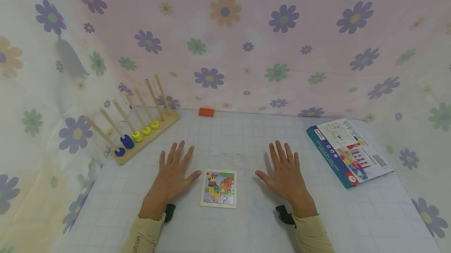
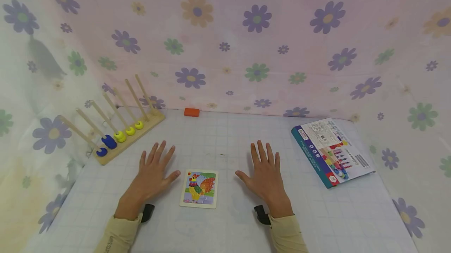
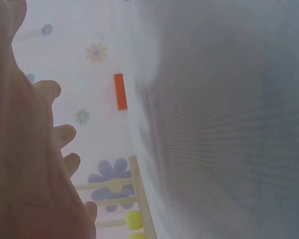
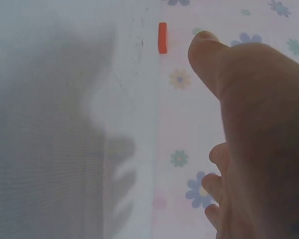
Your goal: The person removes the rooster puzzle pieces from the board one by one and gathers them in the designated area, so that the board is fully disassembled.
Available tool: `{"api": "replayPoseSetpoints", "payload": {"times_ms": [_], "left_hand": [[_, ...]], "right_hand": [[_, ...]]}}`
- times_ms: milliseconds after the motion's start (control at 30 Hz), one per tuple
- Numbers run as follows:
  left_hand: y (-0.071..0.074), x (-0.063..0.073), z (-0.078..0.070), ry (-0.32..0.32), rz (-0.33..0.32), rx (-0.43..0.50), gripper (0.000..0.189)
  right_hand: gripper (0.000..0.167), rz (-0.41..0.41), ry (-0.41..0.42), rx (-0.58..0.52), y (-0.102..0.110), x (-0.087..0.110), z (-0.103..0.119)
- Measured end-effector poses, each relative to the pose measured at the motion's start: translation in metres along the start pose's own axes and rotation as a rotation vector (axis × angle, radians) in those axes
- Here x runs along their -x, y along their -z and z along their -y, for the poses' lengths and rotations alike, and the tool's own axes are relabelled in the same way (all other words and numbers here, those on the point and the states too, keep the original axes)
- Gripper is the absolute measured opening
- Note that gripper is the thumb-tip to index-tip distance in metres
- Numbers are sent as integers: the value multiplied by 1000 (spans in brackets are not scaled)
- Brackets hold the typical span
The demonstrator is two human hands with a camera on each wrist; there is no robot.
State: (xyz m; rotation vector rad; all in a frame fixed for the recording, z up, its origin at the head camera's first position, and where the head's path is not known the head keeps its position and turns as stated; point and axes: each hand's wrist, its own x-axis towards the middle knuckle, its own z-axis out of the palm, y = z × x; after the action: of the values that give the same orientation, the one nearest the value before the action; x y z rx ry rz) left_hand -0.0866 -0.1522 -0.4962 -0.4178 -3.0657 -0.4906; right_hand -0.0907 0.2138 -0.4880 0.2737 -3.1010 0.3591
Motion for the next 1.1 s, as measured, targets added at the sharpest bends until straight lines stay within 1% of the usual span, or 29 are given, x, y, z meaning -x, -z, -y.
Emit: {"api": "replayPoseSetpoints", "payload": {"times_ms": [133, 233, 300, 433, 500, 567, 600, 733, 833, 900, 1000, 1100], "left_hand": [[-3, 0, 1, -1, -4, 3, 86], [-6, -2, 0, -7, 12, 39, 89], [-10, -2, -1, -14, 57, 81, 93], [-17, -1, -4, -43, 197, 203, 110], [-18, 1, -7, -52, 261, 255, 120], [-18, 2, -9, -69, 289, 295, 128], [-18, 3, -10, -73, 299, 300, 131], [-18, 5, -14, -92, 316, 286, 132], [-19, 6, -15, -102, 333, 264, 131], [-19, 6, -16, -115, 332, 259, 129], [-20, 5, -17, -135, 328, 264, 128], [-21, 5, -17, -148, 322, 272, 127]], "right_hand": [[103, 5, 3, -13, 0, 1, 2], [102, 0, 9, -29, 0, 1, 5], [101, -2, 20, -28, -2, 1, 8], [98, -11, 72, -53, -4, -1, 20], [94, -25, 107, -87, -4, -3, 29], [86, -37, 139, -126, -4, -5, 39], [82, -36, 151, -141, -4, -5, 44], [62, 10, 193, -198, -8, -7, 65], [44, 72, 217, -281, -13, -8, 80], [34, 104, 249, -327, -18, -10, 90], [29, 153, 295, -385, -27, -12, 102], [32, 177, 323, -377, -35, -14, 113]]}}
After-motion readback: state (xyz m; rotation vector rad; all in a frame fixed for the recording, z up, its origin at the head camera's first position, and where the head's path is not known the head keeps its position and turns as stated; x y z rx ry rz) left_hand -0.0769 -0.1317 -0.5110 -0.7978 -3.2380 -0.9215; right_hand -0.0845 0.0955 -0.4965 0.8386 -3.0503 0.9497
